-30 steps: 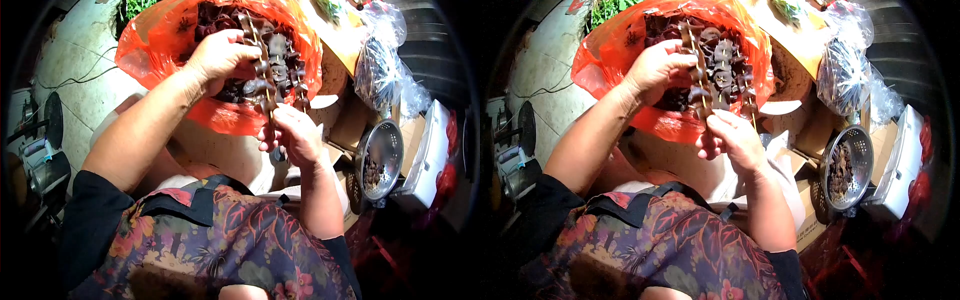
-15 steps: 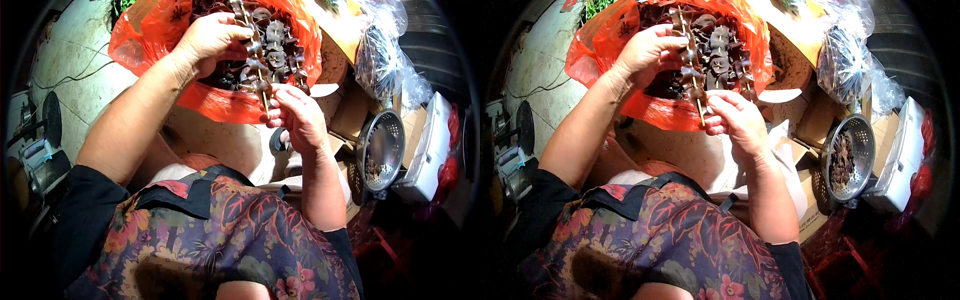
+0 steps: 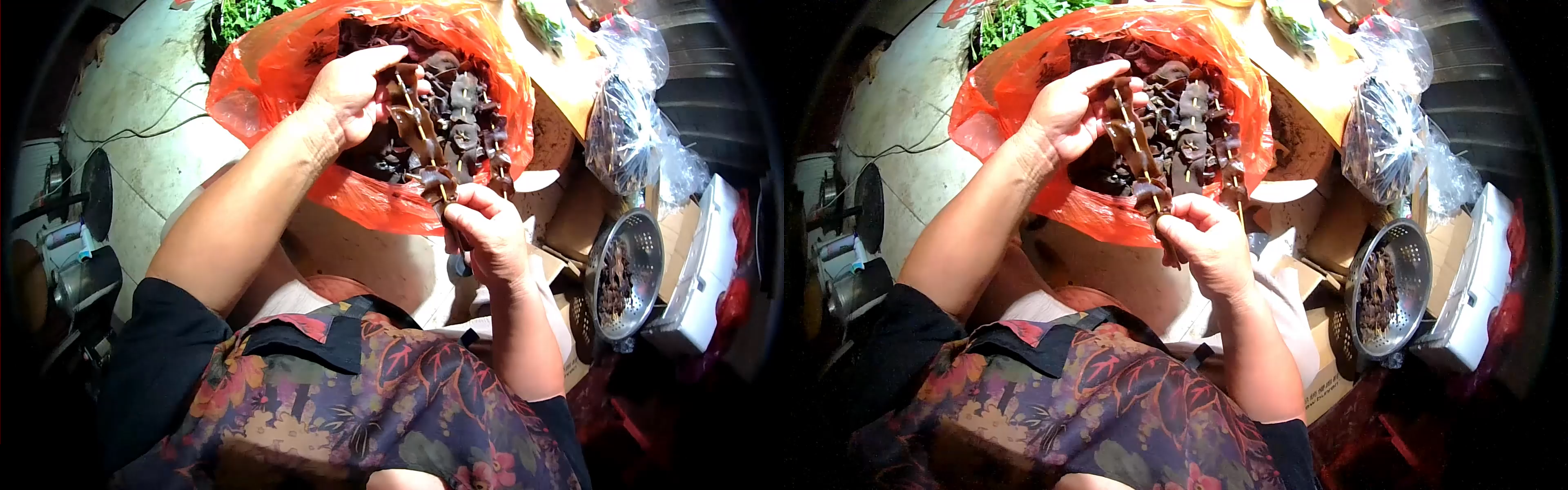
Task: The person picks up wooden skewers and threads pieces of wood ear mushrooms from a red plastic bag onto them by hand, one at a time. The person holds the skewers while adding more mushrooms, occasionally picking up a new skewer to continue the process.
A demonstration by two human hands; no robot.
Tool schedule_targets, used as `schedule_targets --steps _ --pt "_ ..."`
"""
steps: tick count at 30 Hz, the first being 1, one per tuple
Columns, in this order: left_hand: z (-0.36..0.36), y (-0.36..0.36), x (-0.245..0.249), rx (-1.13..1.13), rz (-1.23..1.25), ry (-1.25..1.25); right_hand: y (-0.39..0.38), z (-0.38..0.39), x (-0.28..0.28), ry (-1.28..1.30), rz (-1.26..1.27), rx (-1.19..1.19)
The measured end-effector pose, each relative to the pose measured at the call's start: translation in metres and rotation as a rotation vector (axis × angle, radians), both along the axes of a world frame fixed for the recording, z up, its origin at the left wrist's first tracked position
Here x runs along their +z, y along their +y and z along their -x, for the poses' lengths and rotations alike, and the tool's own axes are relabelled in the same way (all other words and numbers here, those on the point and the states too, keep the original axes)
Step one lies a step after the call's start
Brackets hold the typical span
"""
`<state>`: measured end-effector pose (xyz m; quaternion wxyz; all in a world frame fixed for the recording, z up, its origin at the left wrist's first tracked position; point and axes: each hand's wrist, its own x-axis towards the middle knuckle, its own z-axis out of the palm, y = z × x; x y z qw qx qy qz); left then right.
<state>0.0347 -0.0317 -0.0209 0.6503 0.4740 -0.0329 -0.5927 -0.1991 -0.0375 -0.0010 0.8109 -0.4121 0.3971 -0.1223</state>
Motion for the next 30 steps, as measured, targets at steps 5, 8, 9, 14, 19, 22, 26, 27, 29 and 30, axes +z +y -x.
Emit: schedule_targets --steps 5,8,9,14,19,22,26,27,29,30 --pt "0.002 0.001 0.002 0.027 0.029 -0.035 0.003 -0.001 -0.002 -0.021 -0.003 -0.025" --pt "0.008 0.004 0.003 0.022 0.008 -0.003 0.005 -0.003 0.000 0.007 -0.006 -0.045" --pt "0.010 0.004 0.000 -0.002 0.015 0.009 0.005 -0.003 0.000 0.009 0.007 -0.048" --pt "0.013 0.006 -0.003 -0.038 0.038 -0.004 0.005 -0.002 0.001 0.039 0.069 -0.044" --pt "0.021 0.008 -0.004 -0.071 0.046 0.047 0.007 -0.004 -0.004 0.008 0.119 -0.101" --pt "0.032 0.011 0.004 -0.106 0.009 0.066 0.007 -0.004 -0.007 -0.006 0.149 -0.100" --pt "0.033 0.011 -0.001 -0.073 0.052 0.126 0.004 -0.004 -0.008 -0.038 0.135 -0.089" --pt "0.033 0.011 0.000 -0.074 0.052 0.126 0.003 -0.005 -0.007 0.008 0.157 -0.102" --pt "0.034 0.011 0.005 -0.096 0.015 0.108 0.003 -0.005 -0.007 0.057 0.179 -0.118" --pt "0.033 0.011 0.005 -0.097 0.016 0.109 0.002 -0.003 -0.007 0.048 0.171 -0.124"
